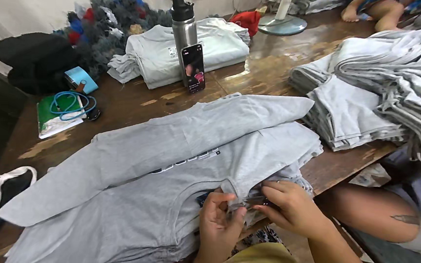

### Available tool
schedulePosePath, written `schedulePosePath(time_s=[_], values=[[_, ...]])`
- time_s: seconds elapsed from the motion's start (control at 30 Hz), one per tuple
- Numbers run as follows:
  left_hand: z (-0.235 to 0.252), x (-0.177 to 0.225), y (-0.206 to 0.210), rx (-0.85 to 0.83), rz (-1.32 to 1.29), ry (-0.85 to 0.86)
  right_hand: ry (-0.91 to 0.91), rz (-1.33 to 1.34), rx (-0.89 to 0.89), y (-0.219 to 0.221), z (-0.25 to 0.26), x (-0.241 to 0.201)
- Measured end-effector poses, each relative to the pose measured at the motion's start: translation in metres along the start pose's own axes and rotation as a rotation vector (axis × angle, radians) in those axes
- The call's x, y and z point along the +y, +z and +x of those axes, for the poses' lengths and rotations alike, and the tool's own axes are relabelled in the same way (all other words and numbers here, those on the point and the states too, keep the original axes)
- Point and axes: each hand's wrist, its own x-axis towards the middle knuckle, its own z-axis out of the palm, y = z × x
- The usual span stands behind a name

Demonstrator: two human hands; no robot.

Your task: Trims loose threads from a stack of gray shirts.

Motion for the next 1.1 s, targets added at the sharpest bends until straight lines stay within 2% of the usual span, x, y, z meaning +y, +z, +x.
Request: schedulePosePath(time_s=[0.57, 0.9, 1.1], values=[[0.0001, 0.0024, 0.0026, 0.028, -0.01, -0.034, 0.008, -0.071, 0.041, 0.0087, 0.0019, -0.0072], [-0.0009, 0.0021, 0.0026, 0.056, 0.052, -0.027, 0.018, -0.025, 0.03, 0.0079, -0.0017, -0.0043], [-0.0033, -0.0008, -0.0014, -0.002, 0.05, 0.018, -0.003, -0.044, 0.018, 0.0061, -0.0003, -0.0065]])
